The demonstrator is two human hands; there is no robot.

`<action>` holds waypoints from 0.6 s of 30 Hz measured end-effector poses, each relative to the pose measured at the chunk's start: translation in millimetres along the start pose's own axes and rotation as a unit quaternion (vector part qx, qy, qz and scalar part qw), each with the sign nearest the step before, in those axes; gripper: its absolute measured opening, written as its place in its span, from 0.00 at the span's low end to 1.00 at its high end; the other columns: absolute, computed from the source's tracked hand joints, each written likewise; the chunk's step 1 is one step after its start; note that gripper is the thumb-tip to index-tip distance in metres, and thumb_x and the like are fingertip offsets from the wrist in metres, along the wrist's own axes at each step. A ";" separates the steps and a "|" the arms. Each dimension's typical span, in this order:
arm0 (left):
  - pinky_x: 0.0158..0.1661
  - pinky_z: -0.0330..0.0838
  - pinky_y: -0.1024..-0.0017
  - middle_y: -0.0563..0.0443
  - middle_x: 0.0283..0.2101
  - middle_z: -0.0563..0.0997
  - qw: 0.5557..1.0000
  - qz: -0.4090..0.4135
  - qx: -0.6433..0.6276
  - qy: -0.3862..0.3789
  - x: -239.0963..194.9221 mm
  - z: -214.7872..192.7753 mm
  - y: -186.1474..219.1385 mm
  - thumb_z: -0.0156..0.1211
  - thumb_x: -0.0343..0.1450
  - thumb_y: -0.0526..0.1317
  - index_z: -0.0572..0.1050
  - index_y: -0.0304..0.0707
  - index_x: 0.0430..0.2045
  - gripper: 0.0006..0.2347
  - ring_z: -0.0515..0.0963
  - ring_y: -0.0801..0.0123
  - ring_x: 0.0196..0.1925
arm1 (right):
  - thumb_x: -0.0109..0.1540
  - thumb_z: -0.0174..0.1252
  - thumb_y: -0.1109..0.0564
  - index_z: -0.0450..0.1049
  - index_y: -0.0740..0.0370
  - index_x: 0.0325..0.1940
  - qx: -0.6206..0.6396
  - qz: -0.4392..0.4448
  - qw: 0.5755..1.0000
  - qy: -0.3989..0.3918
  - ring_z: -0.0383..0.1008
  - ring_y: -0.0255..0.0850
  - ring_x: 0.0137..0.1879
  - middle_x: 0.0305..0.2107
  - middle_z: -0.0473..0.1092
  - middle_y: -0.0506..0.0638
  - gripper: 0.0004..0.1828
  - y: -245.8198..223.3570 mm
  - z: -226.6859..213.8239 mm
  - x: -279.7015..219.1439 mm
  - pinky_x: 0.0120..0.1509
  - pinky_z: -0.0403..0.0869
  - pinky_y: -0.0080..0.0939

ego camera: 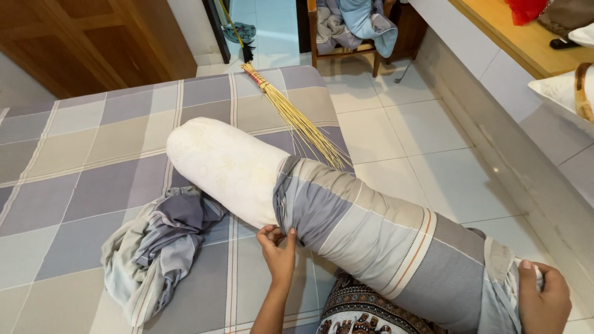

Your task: The person puts a pillowcase or cover on a bolster pillow on a bed.

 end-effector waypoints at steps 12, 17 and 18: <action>0.45 0.73 0.70 0.45 0.34 0.80 1.000 -0.024 0.013 0.014 -3.1 -1.5 2.0 0.68 0.68 0.37 0.62 0.34 0.45 0.19 0.81 0.65 0.39 | 0.77 0.59 0.48 0.75 0.71 0.48 -0.010 0.000 1.000 -0.006 0.75 0.44 0.44 0.39 0.75 0.61 0.19 3.3 2.6 1.2 0.55 0.72 0.43; 0.44 0.72 0.71 0.45 0.32 0.80 0.999 -0.030 0.014 0.011 -4.5 -0.7 -2.2 0.67 0.68 0.37 0.62 0.34 0.44 0.18 0.80 0.65 0.38 | 0.78 0.57 0.49 0.76 0.70 0.49 -0.010 -0.009 1.000 -0.005 0.74 0.44 0.46 0.40 0.74 0.61 0.18 -6.7 -2.8 -5.0 0.55 0.71 0.42; 0.44 0.72 0.71 0.45 0.31 0.80 0.999 -0.030 0.010 0.009 -4.2 -0.6 -2.7 0.67 0.68 0.37 0.62 0.34 0.43 0.18 0.80 0.65 0.37 | 0.79 0.57 0.49 0.76 0.69 0.50 0.002 -0.016 1.000 -0.006 0.74 0.44 0.47 0.42 0.74 0.60 0.18 -11.7 -4.3 -6.3 0.56 0.71 0.41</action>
Point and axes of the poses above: each hand's wrist, its own x-axis towards the middle knuckle, its own z-axis out of the palm, y = z × x, the point moved 6 cm from there along x, towards the middle knuckle
